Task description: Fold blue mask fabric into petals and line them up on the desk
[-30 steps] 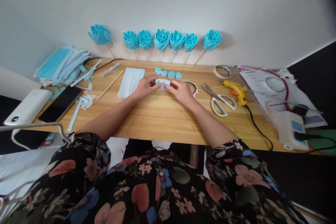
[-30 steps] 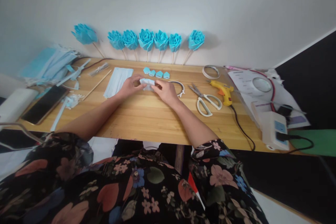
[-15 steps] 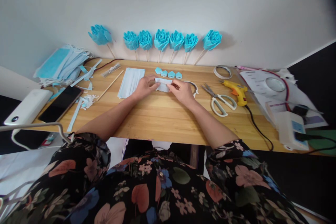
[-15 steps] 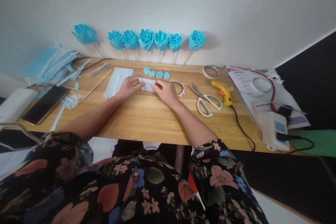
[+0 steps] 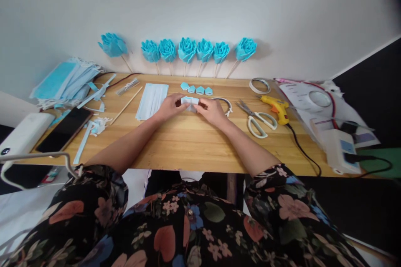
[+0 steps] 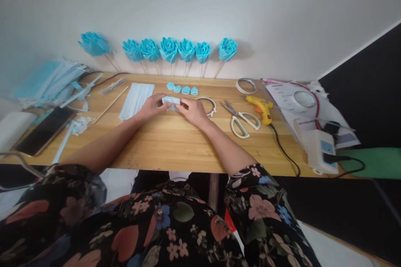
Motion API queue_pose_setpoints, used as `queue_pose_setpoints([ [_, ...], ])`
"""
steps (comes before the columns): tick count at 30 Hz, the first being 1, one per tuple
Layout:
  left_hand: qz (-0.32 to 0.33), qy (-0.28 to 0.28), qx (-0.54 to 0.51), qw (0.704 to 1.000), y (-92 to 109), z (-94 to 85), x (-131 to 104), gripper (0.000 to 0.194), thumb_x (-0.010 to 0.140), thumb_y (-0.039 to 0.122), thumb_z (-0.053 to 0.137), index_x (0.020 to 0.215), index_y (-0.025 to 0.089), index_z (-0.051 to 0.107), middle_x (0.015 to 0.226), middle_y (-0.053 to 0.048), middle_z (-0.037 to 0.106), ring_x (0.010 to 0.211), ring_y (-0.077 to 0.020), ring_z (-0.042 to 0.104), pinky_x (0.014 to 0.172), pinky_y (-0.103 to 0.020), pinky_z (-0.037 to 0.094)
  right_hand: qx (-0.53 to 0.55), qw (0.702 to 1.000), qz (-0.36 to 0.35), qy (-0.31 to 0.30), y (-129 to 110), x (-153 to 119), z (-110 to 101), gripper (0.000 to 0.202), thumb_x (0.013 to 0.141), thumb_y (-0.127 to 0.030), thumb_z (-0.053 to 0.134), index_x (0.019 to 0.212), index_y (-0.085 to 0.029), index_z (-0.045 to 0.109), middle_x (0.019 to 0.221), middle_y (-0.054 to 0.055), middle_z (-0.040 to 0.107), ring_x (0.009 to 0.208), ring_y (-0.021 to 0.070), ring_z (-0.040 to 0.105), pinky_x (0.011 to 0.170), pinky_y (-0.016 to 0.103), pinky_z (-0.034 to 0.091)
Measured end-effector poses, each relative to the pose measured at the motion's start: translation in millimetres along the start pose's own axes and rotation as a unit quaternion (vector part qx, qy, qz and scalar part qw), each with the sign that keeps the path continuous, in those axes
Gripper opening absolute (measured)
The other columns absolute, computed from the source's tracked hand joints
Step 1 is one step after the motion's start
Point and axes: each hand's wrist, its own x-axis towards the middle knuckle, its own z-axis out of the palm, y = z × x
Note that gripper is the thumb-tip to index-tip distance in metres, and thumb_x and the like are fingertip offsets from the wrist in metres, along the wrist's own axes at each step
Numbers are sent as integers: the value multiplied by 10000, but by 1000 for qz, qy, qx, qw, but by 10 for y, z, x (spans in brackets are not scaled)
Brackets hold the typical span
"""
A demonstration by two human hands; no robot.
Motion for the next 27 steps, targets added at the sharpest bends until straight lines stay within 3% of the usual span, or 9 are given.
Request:
queue_pose_setpoints([
  [13,-15,0,7,1000,-19,19,10,289,871,442,605,806,161,621,788,-47,629,740,-177,556,671,-297,417,-26,1000,8,3,-66,-10,-11,324,914,-325,613,625,-203,530,595,-14,612,592,130,503,611,269,309],
  [27,-16,-2,16,1000,27,34,15,344,857,486,611,848,149,676,787,-49,643,722,-178,556,666,-301,428,-17,1000,0,-3,30,-3,27,295,899,-330,616,642,-207,541,608,-15,636,593,133,508,612,267,315],
])
